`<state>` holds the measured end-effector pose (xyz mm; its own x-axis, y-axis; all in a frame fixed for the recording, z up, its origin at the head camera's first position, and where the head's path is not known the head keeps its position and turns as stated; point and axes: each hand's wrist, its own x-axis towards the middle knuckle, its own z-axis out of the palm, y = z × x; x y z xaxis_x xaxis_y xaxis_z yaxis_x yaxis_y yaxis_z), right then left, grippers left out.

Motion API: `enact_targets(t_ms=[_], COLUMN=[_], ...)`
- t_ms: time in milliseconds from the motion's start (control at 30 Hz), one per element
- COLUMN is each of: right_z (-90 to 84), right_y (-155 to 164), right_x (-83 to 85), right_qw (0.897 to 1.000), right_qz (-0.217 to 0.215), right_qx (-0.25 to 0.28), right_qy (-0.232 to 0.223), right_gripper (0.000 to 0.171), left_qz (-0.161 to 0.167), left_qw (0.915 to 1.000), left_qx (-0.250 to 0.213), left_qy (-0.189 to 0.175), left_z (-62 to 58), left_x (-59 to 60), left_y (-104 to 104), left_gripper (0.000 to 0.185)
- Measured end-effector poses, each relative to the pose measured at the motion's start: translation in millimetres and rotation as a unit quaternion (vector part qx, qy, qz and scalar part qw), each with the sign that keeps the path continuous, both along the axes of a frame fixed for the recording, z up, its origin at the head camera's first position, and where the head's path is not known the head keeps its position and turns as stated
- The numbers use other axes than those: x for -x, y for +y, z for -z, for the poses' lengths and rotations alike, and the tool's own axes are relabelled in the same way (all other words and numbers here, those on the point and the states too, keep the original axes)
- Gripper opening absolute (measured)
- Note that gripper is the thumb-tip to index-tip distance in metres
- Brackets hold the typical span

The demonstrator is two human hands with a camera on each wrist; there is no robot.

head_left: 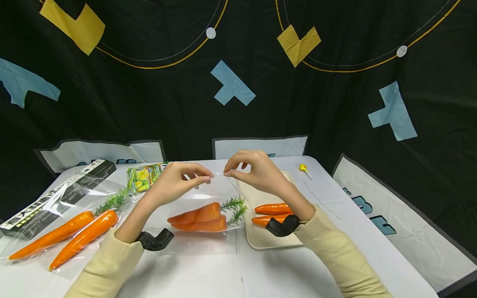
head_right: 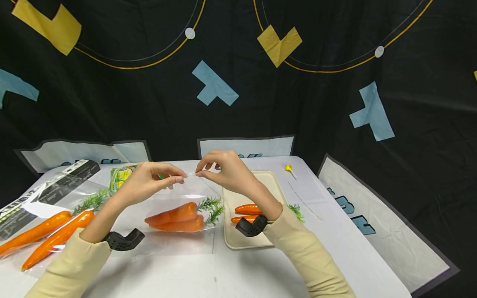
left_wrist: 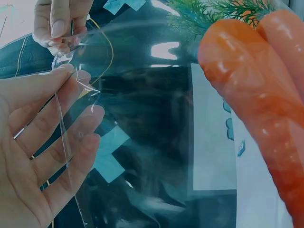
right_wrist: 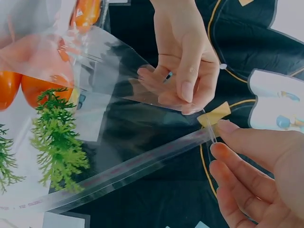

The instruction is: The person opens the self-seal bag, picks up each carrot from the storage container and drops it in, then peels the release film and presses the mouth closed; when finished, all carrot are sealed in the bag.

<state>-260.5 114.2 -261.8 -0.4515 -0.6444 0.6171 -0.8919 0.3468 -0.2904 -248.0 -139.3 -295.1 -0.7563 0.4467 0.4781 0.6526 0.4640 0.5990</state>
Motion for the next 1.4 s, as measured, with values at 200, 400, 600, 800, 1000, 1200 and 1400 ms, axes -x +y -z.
enact_targets(t_ms=[200, 400, 600, 800, 1000, 1200, 1400], right_z=[-4.2, -5.1, -6.0, -6.0, -1.4, 5.2, 11.2], right_y=[1.3, 5.9, 12.2, 15.0, 21.2, 30.9, 38.1], right_x=[-2.1, -4.6, -7.2, -9.0, -11.1, -15.1, -18.6], right_qw=[1.0, 0.999, 0.999, 0.998, 0.997, 0.996, 0.994], right_qz=[-0.012, -0.017, -0.012, -0.008, 0.001, 0.031, 0.043], right_qx=[0.019, 0.034, 0.05, 0.058, 0.071, 0.077, 0.084], right_qy=[0.015, 0.011, 0.001, -0.005, -0.024, -0.044, -0.054], right_gripper=[0.005, 0.003, 0.005, 0.006, 0.003, 0.005, 0.002], left_qz=[-0.013, -0.025, -0.033, -0.036, -0.051, -0.052, -0.058], left_qw=[0.9999, 0.9996, 0.9992, 0.999, 0.9981, 0.997, 0.9961], left_qx=[-0.008, -0.013, -0.022, -0.027, -0.032, -0.038, -0.048], left_qy=[-0.004, 0.004, 0.009, 0.005, 0.018, 0.043, 0.045], left_z=[-6.2, -10.4, -15.6, -19.5, -22.5, -25.8, -29.4], left_x=[-0.2, -0.5, -1.4, -2.3, -3.4, -3.6, -6.4], left_y=[-2.9, -5.9, -9.4, -10.3, -12.8, -16.7, -22.0], left_gripper=[0.015, 0.014, 0.016, 0.016, 0.015, 0.015, 0.014])
